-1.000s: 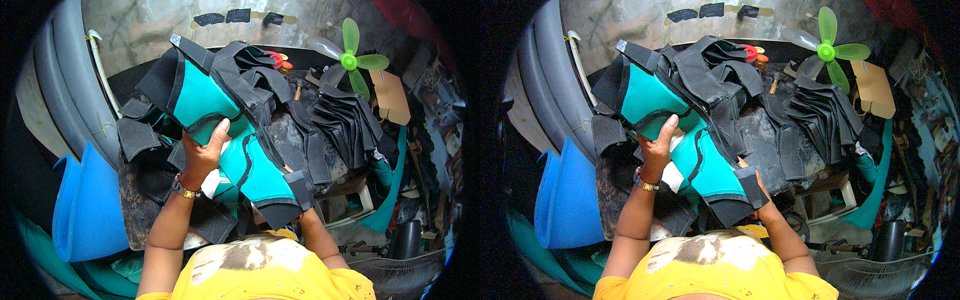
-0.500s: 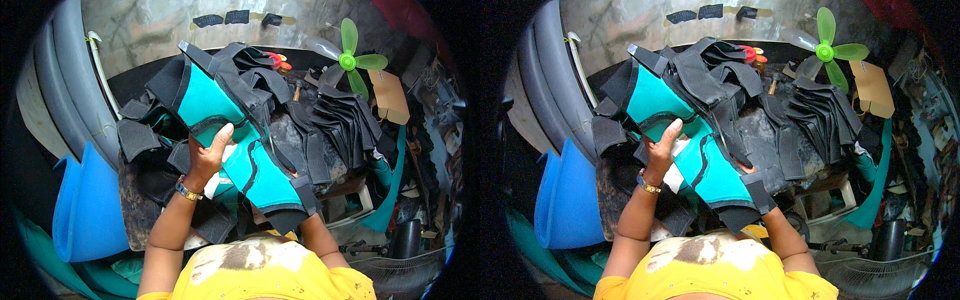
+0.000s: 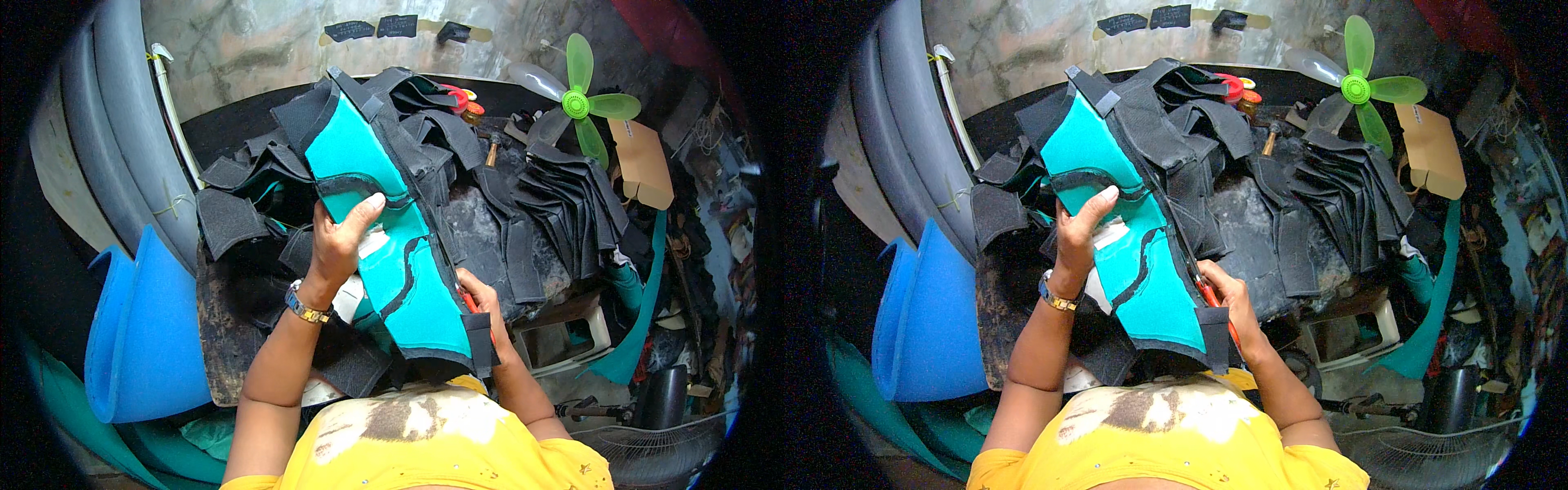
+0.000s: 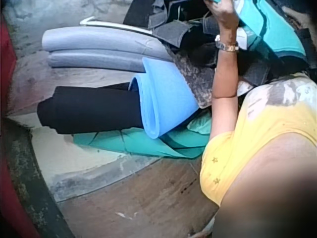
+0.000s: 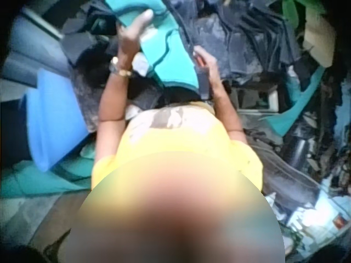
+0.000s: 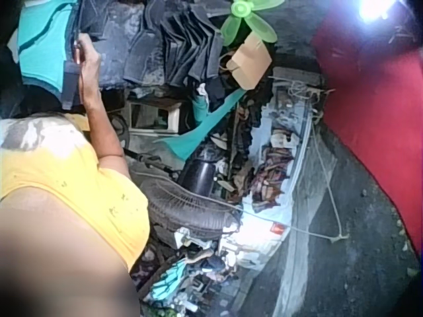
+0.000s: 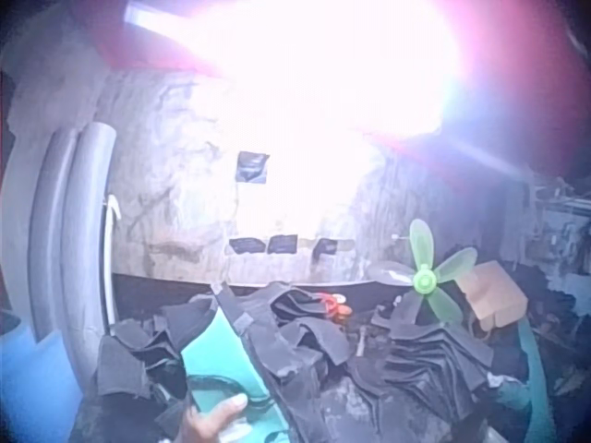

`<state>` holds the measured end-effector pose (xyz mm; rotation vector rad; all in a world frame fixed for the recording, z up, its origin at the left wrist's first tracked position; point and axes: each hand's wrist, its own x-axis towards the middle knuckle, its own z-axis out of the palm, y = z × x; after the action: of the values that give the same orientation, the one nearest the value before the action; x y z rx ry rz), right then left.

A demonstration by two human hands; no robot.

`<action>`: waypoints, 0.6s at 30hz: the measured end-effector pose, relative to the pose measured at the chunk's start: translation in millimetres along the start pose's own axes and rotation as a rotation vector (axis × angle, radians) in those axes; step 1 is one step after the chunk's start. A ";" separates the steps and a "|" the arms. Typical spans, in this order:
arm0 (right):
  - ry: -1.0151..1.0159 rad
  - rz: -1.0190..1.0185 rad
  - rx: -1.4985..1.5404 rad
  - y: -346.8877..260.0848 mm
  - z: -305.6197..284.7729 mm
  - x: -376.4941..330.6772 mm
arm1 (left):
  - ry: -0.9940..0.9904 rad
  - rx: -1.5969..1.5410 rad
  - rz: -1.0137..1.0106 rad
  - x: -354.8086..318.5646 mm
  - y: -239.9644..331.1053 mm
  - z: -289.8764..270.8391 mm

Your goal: The person uses red-handled scissors to trim the black edges of teal foam pieces. They hold each piece with the left hand, cut along the perimeter, and place the trimmed pieces into a pile on the workbench. The person repeats this process for several foam pieces throughout the clip.

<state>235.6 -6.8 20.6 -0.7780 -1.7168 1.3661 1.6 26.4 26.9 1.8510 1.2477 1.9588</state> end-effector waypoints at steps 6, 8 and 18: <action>0.041 -0.044 -0.015 -2.9 2.6 5.4 | -0.082 -0.162 -0.103 1.1 12.8 4.6; 0.044 -0.070 -0.010 -0.5 2.5 5.9 | -0.077 -0.162 -0.140 2.0 16.3 4.5; 0.020 -0.074 -0.132 -1.5 -3.0 3.9 | -0.146 -0.329 -0.121 7.2 31.3 3.0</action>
<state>236.3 -2.4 23.1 -0.7900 -1.8160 1.2019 15.5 12.4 52.3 1.6783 0.9094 1.8012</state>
